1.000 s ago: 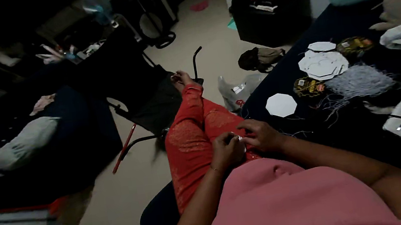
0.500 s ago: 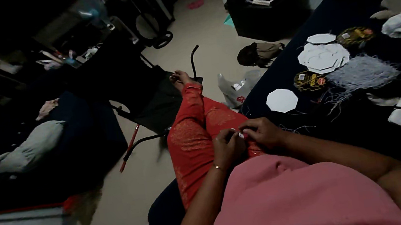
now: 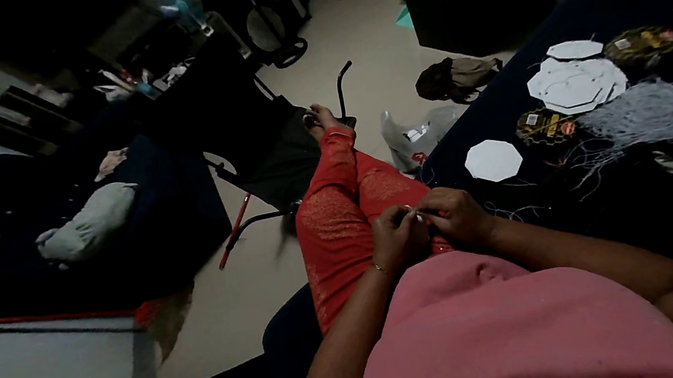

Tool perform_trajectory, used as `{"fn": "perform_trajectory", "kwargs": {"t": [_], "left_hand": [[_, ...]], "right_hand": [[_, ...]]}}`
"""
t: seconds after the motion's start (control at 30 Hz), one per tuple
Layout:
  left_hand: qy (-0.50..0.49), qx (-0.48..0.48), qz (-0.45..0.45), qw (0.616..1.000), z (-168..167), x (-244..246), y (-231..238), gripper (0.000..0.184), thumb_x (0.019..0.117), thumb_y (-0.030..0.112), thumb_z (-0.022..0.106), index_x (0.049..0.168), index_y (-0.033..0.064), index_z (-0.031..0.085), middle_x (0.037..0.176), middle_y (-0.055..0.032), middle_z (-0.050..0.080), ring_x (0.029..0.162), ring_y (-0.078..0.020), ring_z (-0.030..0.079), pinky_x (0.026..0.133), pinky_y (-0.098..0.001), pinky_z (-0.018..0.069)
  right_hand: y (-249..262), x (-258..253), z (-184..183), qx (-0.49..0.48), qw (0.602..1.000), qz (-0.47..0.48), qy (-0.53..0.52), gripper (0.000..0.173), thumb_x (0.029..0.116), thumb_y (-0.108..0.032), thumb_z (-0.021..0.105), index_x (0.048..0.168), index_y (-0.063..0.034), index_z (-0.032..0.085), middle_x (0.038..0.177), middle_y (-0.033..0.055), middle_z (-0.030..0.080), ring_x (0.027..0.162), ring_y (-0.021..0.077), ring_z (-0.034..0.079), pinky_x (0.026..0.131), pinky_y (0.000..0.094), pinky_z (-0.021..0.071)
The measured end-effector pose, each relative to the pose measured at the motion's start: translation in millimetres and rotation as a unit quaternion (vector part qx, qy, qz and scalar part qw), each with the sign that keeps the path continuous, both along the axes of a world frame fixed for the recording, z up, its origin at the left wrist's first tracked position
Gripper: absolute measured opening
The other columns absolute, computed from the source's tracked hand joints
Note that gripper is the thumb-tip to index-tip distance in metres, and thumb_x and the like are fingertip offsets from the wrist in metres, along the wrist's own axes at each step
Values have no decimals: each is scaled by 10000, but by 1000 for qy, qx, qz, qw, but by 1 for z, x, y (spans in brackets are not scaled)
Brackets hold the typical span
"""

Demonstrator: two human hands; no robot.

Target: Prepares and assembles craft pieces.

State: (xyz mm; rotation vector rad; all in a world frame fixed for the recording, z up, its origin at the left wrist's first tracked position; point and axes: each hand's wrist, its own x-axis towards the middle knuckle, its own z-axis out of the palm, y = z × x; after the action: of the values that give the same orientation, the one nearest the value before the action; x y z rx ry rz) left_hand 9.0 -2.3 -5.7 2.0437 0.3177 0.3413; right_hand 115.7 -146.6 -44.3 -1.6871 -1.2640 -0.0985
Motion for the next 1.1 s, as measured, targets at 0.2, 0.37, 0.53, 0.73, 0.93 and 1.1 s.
{"fn": "perform_trajectory", "kwargs": {"t": [0.2, 0.37, 0.53, 0.73, 0.93, 1.1], "left_hand": [[60, 119, 32, 991, 6, -1, 3, 203, 987, 54, 577, 1029, -107, 693, 966, -197, 706, 905, -214, 681, 873, -356, 545], [22, 98, 6, 995, 3, 0, 0, 194, 985, 62, 585, 1016, -95, 693, 918, -155, 702, 839, -152, 668, 818, -311, 551], [-83, 30, -169, 982, 11, 7, -17, 154, 974, 39, 589, 1002, -80, 681, 948, -101, 693, 821, -62, 649, 775, -232, 560], [-98, 38, -200, 974, 11, 11, -13, 444, 956, 133, 635, 1332, -96, 574, 1468, -246, 497, 1205, -216, 618, 899, -324, 573], [-95, -26, -92, 991, 2, -3, 7, 391, 992, 117, 579, 1334, -73, 580, 1390, -194, 579, 1235, -183, 604, 951, -318, 557], [-58, -29, -115, 991, -3, 0, 5, 341, 997, 112, 575, 1278, -76, 619, 1349, -187, 607, 1212, -175, 614, 954, -307, 547]], "right_hand": [[-13, 3, 8, -45, 999, -16, -15, 219, 944, -128, 594, 890, 34, 731, 881, 183, 726, 880, 341, 719, 799, 499, 576], [-13, 7, 8, -23, 997, -20, 72, 214, 927, -119, 597, 882, 42, 732, 904, 188, 715, 909, 313, 691, 831, 448, 551], [-11, 16, 22, -118, 934, 56, 333, 345, 976, -90, 629, 1285, 53, 568, 1158, 187, 649, 993, 213, 652, 900, 369, 546], [-41, 61, 34, -90, 941, 16, 327, 312, 962, -35, 611, 1265, 41, 625, 1132, 169, 690, 915, 191, 678, 847, 383, 573], [-132, 174, 24, -46, 916, -343, 203, 476, 959, -154, 690, 1377, 34, 561, 1145, 299, 670, 951, 416, 674, 851, 588, 548], [-145, 160, 25, -194, 857, -450, 157, 747, 882, -209, 795, 1451, 129, 450, 1547, 433, 276, 1372, 652, 334, 1047, 775, 343]]}}
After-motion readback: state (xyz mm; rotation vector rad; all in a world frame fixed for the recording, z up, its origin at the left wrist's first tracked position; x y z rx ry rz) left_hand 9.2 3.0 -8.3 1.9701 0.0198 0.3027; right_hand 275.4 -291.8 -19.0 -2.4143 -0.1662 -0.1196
